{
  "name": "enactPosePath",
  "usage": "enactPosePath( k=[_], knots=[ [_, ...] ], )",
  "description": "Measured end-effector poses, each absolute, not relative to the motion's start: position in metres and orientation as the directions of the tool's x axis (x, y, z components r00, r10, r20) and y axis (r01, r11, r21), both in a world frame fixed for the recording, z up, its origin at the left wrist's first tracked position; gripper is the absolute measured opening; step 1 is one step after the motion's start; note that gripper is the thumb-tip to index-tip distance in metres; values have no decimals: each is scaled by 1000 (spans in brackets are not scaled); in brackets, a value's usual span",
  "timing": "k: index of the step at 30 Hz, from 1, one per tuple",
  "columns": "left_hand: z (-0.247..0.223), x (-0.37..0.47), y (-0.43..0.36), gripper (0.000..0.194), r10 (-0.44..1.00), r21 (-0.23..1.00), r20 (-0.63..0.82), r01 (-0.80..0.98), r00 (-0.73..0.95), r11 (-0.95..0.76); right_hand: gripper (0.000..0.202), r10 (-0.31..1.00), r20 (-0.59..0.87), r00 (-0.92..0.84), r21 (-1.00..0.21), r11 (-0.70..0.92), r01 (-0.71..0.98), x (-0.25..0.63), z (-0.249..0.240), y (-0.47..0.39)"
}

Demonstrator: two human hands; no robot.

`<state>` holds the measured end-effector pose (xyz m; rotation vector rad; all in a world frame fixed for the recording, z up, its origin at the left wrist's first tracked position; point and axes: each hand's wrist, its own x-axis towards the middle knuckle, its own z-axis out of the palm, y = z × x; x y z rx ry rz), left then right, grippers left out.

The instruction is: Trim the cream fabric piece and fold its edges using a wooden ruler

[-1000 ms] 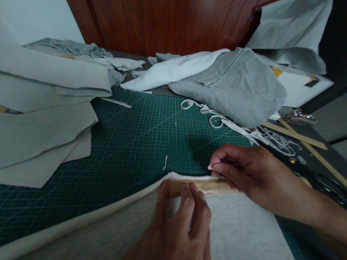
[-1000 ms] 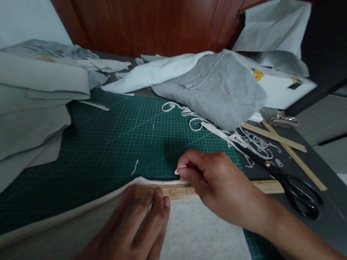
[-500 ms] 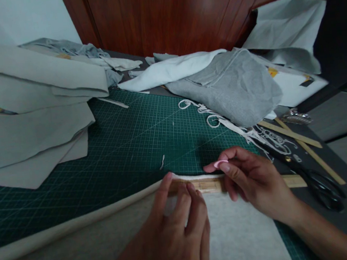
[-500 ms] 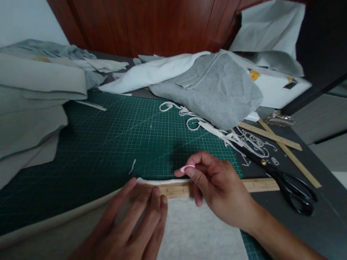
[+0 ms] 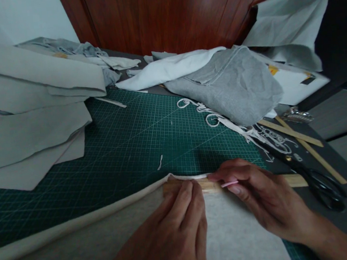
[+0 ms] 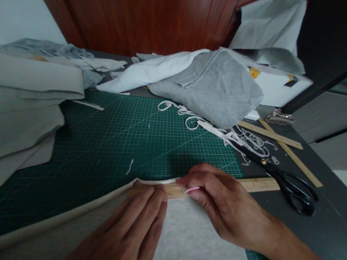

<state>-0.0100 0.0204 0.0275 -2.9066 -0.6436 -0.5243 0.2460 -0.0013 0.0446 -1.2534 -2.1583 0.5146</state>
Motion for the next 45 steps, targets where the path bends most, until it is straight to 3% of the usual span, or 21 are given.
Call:
enactPosePath(
  k=[5,11,17,22,31,36,42,45],
  knots=[
    [28,-16,24,50,385,-64,364,435,848,-898,31,838,375,-398,-420,536,733,245,35,-3],
    [30,-18,28,56,421,85,257,414,870,-906,17,890,335,-310,-529,450,720,234,42,0],
    [34,-17,27,60,439,157,225,412,870,-897,13,909,244,-339,-544,418,728,223,56,18],
    [36,-15,26,58,469,192,212,434,857,-880,21,909,172,-379,-525,410,745,215,60,30],
    [33,-14,27,60,405,42,271,410,873,-911,22,896,166,-413,-493,438,752,214,63,32],
    [32,-14,25,65,418,88,259,410,871,-908,23,894,144,-425,-468,440,767,213,62,32],
    [34,-16,26,63,480,245,190,432,857,-868,24,879,130,-459,-381,472,795,213,66,33],
    [35,-15,26,64,477,251,182,429,860,-868,26,878,104,-467,-339,472,814,215,69,33]
  ],
)
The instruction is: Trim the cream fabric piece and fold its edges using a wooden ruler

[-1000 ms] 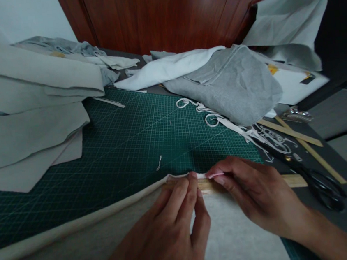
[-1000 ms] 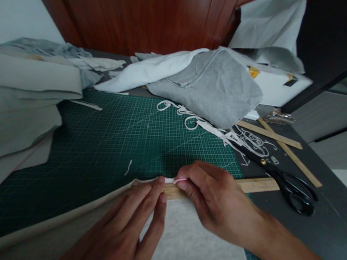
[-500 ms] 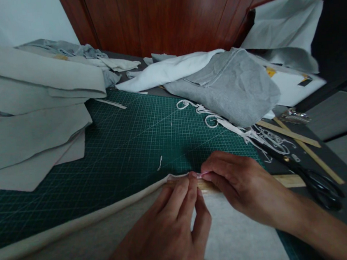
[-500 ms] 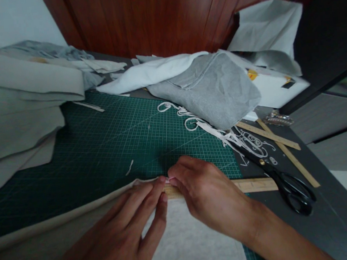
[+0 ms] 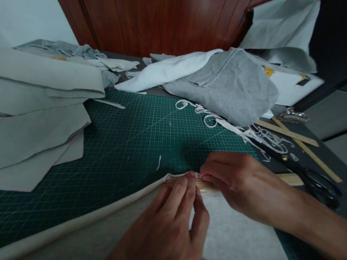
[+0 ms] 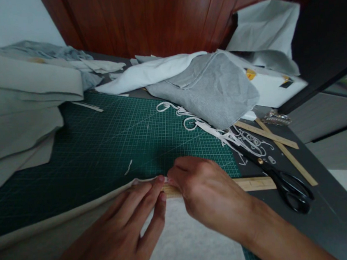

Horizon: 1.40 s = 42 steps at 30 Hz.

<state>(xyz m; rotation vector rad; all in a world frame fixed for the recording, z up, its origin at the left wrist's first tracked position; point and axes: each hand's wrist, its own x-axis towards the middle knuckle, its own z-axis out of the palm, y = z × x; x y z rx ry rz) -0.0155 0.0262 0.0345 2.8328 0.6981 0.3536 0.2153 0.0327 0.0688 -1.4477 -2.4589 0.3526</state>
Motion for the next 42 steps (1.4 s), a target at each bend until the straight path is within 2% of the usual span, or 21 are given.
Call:
enactPosePath(
  k=[7,14,23,33,38,42],
  knots=[
    [38,-15,26,62,430,116,223,415,875,-903,33,883,60,-466,-270,464,844,230,76,29],
    [40,-15,29,62,422,126,211,404,882,-906,30,903,80,-422,-267,428,864,246,76,22],
    [41,-17,26,65,398,25,234,404,887,-914,14,969,156,-192,-477,244,845,266,74,2],
    [46,-14,30,67,394,40,234,396,889,-917,16,967,190,-171,-584,251,772,257,56,-7],
    [49,-15,30,55,391,79,221,384,893,-920,18,980,188,-64,-671,176,720,259,40,-9],
    [52,-12,27,59,417,91,202,407,886,-909,20,989,150,4,-738,109,666,262,32,-9]
  ],
)
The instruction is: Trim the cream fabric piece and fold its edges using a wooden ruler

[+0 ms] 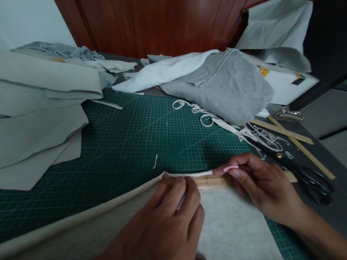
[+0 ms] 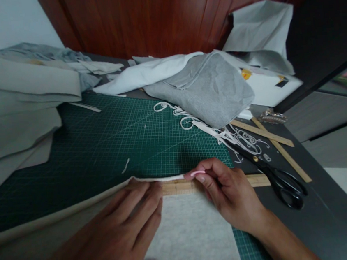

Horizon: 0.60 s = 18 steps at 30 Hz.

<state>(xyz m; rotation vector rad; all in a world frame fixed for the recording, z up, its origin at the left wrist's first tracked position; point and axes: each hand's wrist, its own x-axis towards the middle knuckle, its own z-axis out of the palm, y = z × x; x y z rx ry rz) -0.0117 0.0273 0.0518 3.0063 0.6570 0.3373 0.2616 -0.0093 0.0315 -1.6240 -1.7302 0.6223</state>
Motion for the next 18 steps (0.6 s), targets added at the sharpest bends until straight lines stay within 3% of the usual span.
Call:
enactPosePath(
  k=[5,11,14,18],
  knots=[
    [56,-5,24,64,421,87,191,412,887,-907,23,992,123,10,-788,91,609,262,30,-6],
    [61,13,21,35,480,155,192,457,856,-876,27,994,111,16,-844,86,529,263,27,1],
    [60,20,19,38,473,140,239,452,848,-881,27,994,111,15,-865,89,494,263,26,2],
    [59,27,21,43,469,127,170,453,866,-882,27,994,109,15,-865,87,494,262,27,2]
  ],
)
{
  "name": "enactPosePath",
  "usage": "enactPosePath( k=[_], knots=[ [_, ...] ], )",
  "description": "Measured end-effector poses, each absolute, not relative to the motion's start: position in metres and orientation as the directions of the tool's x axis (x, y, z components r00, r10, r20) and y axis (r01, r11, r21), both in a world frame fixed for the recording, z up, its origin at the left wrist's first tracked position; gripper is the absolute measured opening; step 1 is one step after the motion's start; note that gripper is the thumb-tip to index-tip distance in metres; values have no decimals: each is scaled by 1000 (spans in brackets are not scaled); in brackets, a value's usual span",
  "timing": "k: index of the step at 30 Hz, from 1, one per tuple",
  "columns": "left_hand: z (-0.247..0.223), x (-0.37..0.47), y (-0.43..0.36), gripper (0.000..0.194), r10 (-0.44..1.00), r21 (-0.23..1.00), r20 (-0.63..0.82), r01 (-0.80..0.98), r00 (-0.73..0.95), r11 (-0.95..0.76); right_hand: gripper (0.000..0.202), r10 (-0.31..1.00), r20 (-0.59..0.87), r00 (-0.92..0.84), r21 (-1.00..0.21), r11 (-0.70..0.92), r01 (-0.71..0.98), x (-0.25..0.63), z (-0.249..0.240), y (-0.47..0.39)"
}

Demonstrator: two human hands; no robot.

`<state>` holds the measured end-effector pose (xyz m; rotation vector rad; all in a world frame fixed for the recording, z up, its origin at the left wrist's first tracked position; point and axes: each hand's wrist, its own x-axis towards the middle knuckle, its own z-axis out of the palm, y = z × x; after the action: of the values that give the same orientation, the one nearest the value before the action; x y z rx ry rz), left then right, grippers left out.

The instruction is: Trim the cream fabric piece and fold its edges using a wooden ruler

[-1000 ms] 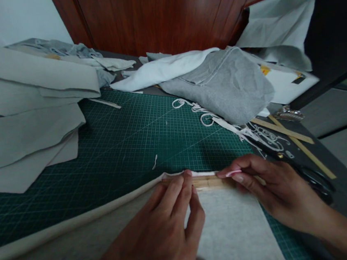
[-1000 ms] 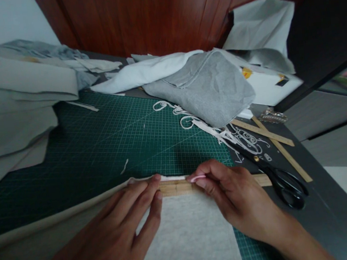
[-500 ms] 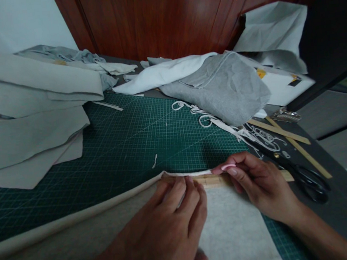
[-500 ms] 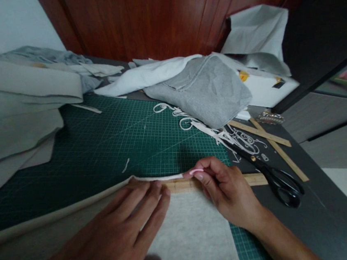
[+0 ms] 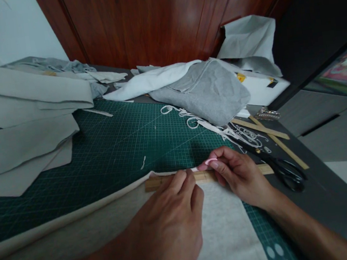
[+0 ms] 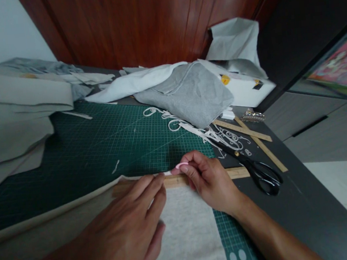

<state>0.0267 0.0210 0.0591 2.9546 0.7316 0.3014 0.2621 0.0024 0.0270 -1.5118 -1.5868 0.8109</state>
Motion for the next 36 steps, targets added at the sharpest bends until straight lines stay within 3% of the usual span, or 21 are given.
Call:
enactPosePath(
  k=[4,12,19,22,36],
  knots=[
    [59,30,24,56,441,121,148,426,885,-897,26,994,104,15,-865,83,496,261,29,3],
    [56,28,24,61,453,160,131,432,882,-887,17,976,211,47,-879,168,447,265,31,-6],
    [58,32,26,68,443,131,50,434,895,-892,8,909,374,-186,-497,365,787,272,46,-16],
    [56,32,25,69,444,127,30,437,895,-890,10,896,399,-195,-430,370,824,271,47,-15],
    [51,29,24,66,447,113,62,439,892,-891,15,896,395,-204,-426,375,823,266,46,-16]
  ],
)
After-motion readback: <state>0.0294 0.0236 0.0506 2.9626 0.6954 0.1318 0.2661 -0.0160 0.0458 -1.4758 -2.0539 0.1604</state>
